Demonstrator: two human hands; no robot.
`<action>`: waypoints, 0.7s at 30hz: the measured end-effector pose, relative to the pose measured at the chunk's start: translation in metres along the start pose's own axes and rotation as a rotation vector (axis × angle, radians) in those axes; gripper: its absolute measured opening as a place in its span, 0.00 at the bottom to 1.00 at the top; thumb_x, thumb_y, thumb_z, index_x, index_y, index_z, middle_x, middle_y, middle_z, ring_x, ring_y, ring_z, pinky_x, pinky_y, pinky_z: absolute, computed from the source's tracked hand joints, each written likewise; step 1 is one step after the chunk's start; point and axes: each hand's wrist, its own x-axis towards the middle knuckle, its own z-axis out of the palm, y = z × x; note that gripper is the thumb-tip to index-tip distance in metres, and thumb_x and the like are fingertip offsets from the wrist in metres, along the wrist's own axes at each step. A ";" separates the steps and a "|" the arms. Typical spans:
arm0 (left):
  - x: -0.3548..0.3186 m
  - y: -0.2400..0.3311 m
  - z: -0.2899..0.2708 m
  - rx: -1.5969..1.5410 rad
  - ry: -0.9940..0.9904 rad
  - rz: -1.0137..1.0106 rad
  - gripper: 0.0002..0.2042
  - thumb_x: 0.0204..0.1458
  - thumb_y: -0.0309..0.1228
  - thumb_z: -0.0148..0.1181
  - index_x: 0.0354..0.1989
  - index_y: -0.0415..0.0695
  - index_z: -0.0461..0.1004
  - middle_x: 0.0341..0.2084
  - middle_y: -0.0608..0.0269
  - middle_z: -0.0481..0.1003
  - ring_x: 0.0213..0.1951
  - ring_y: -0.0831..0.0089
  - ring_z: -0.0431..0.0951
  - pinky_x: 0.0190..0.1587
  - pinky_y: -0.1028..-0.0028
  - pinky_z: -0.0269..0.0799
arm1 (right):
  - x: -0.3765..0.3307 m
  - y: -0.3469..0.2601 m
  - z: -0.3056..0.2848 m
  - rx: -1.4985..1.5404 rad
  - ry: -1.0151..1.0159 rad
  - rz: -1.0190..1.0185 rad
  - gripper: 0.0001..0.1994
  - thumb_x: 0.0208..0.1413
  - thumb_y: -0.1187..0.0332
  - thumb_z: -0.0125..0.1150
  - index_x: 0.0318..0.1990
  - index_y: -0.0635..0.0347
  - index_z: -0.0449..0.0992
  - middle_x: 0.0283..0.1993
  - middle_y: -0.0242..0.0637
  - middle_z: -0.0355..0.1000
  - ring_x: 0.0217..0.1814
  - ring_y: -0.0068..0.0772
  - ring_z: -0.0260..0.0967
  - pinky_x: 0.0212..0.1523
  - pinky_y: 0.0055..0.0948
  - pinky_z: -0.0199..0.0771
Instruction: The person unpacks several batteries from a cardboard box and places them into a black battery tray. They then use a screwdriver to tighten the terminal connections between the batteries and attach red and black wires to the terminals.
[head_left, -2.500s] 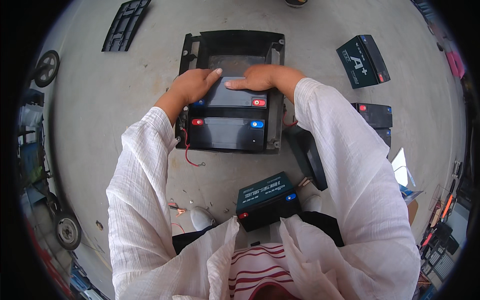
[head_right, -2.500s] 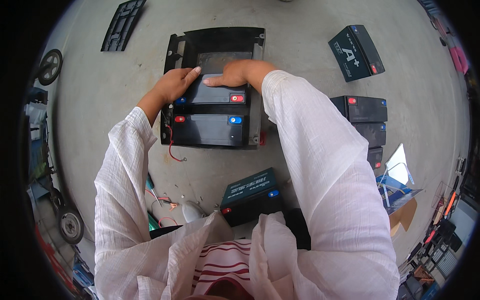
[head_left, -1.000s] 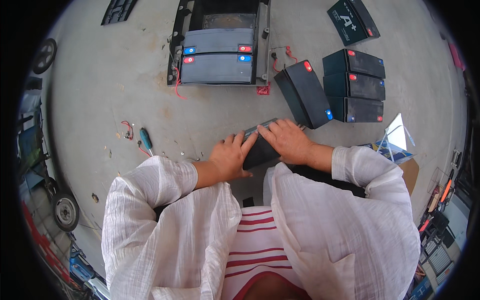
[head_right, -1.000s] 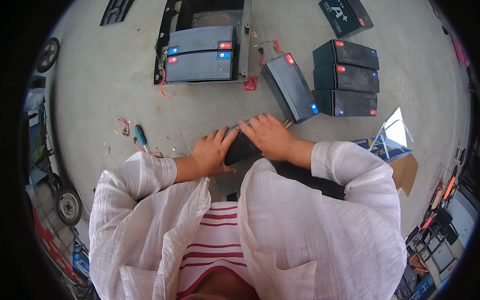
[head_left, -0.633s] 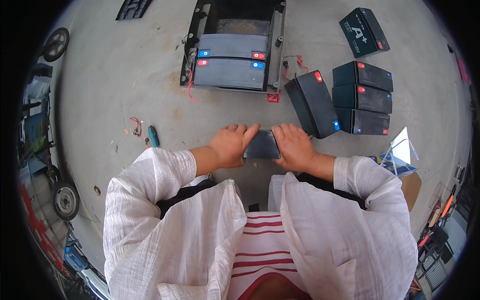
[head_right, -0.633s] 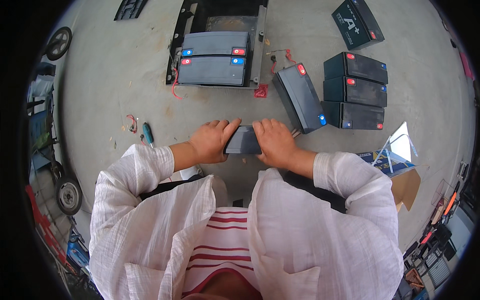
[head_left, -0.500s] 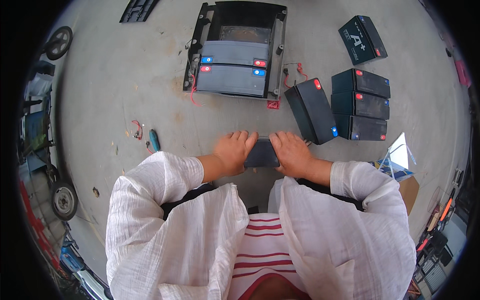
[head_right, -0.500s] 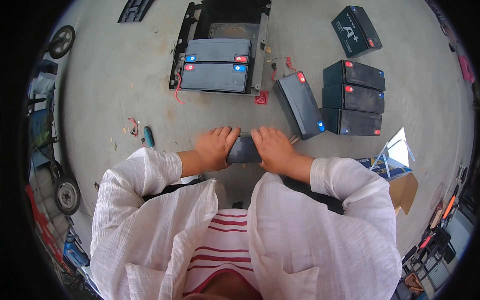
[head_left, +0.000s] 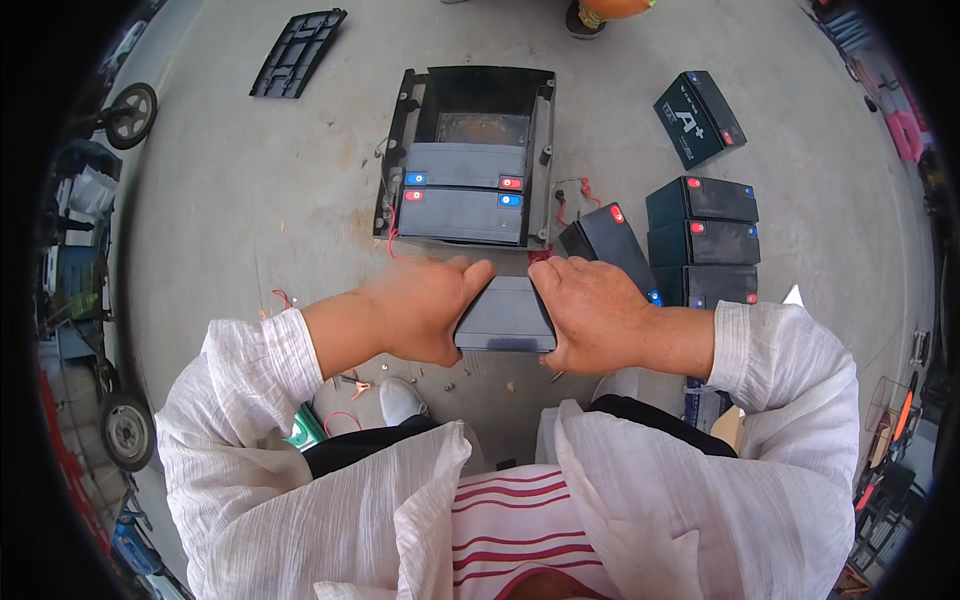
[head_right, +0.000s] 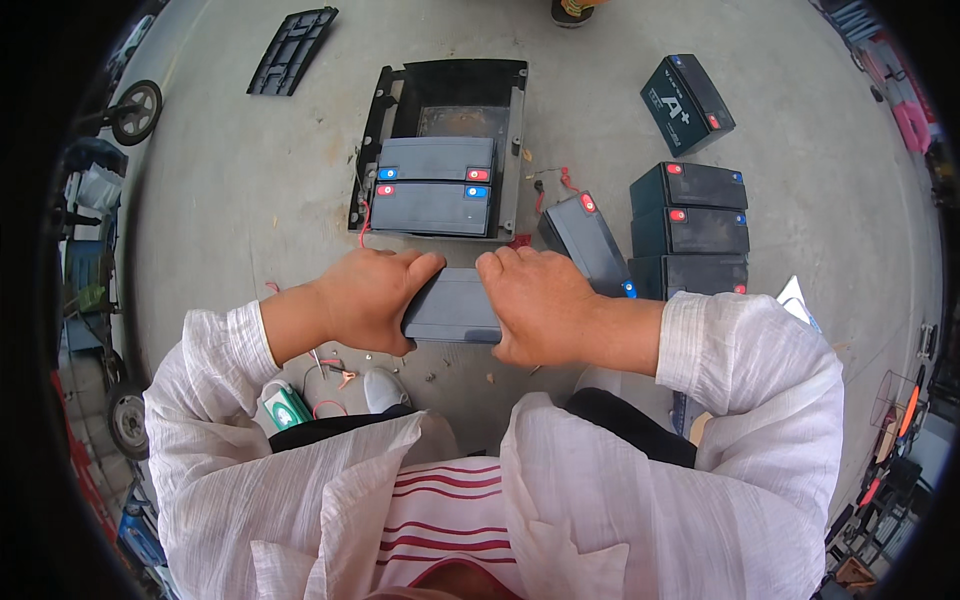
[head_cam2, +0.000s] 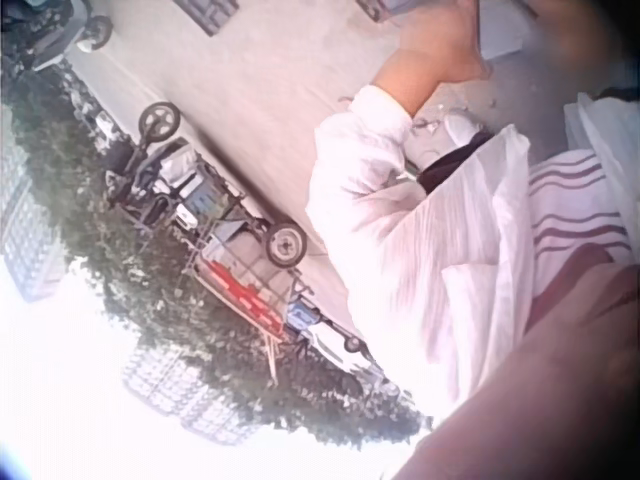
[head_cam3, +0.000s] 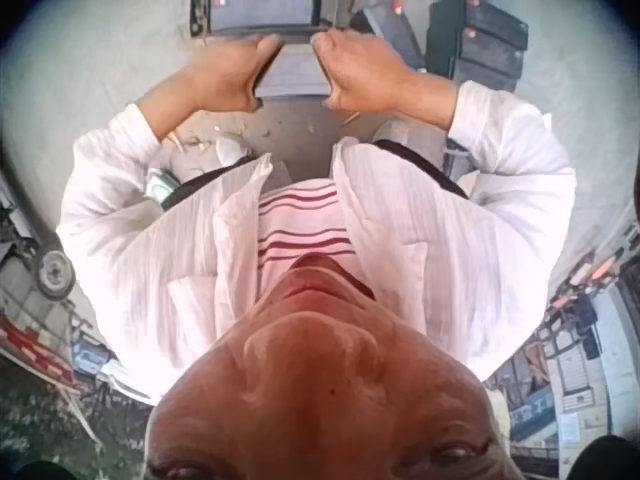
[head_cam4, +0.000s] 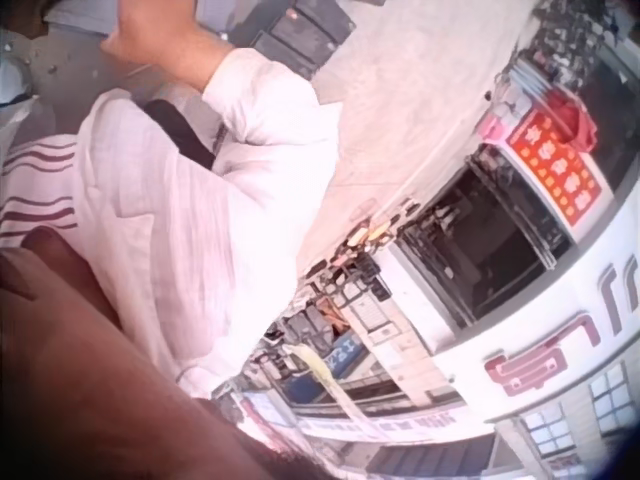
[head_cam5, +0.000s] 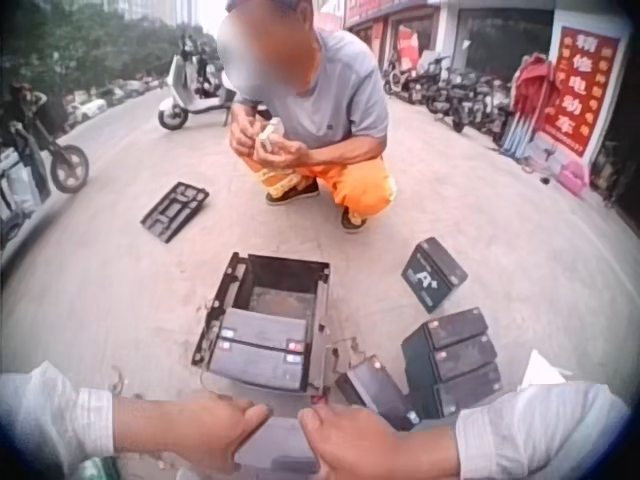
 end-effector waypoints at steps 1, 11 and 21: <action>-0.007 0.000 -0.025 0.028 0.033 0.003 0.43 0.33 0.38 0.77 0.60 0.39 0.63 0.44 0.46 0.77 0.44 0.46 0.81 0.46 0.57 0.79 | 0.004 -0.002 -0.021 -0.014 0.020 -0.004 0.33 0.38 0.61 0.75 0.49 0.70 0.66 0.43 0.53 0.72 0.47 0.55 0.75 0.47 0.45 0.78; 0.007 -0.063 -0.161 0.424 0.491 -0.205 0.45 0.32 0.30 0.77 0.66 0.46 0.63 0.45 0.50 0.77 0.45 0.47 0.80 0.47 0.57 0.77 | 0.108 0.046 -0.138 -0.391 0.538 -0.067 0.28 0.38 0.62 0.75 0.46 0.67 0.71 0.42 0.50 0.77 0.46 0.53 0.78 0.45 0.45 0.80; 0.116 -0.174 -0.128 0.260 0.341 -0.239 0.47 0.31 0.30 0.80 0.67 0.46 0.63 0.50 0.49 0.78 0.50 0.47 0.80 0.53 0.59 0.76 | 0.207 0.136 -0.096 -0.309 0.298 0.055 0.39 0.36 0.55 0.81 0.54 0.64 0.68 0.49 0.48 0.76 0.54 0.54 0.75 0.51 0.46 0.78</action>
